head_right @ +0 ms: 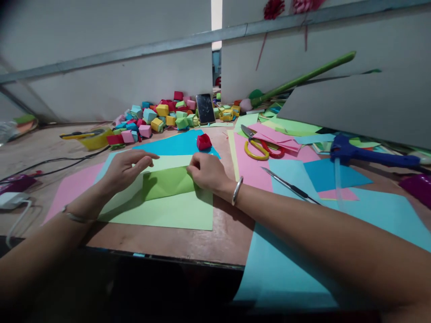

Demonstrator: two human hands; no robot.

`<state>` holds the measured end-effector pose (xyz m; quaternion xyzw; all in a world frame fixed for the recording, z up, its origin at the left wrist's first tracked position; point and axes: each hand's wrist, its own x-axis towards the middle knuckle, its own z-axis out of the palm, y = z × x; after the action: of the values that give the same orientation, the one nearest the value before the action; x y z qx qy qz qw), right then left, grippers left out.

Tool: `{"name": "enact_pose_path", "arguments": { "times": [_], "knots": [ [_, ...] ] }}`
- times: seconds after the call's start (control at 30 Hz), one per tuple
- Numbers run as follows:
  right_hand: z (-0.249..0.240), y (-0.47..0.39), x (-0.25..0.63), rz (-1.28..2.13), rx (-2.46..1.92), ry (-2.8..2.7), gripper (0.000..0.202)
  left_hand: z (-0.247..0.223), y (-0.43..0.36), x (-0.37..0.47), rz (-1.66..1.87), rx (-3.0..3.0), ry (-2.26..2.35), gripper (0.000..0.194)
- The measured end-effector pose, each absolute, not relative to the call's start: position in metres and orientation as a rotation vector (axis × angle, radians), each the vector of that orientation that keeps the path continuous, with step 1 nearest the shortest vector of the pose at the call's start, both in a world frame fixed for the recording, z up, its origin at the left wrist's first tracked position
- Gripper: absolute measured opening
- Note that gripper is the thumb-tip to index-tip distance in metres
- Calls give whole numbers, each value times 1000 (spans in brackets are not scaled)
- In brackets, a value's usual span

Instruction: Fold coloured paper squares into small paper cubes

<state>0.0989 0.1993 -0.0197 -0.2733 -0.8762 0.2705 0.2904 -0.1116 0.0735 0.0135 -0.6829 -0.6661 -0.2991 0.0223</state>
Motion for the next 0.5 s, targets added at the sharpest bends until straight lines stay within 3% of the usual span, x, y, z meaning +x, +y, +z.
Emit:
{"name": "enact_pose_path", "arguments": {
  "times": [0.1, 0.3, 0.43, 0.5],
  "knots": [
    [-18, 197, 101, 717, -684, -2216, 11, 14, 75, -115, -970, -2171, -2142, 34],
    [-17, 199, 99, 773, -642, -2137, 12, 13, 76, -118, -1124, -2115, -2132, 18],
    [-15, 198, 99, 853, -626, -2089, 12, 12, 79, -116, -1383, -1937, -2150, 24],
    [-15, 198, 99, 920, -627, -1994, 13, 12, 81, -115, -1704, -1831, -2206, 33]
  ]
}}
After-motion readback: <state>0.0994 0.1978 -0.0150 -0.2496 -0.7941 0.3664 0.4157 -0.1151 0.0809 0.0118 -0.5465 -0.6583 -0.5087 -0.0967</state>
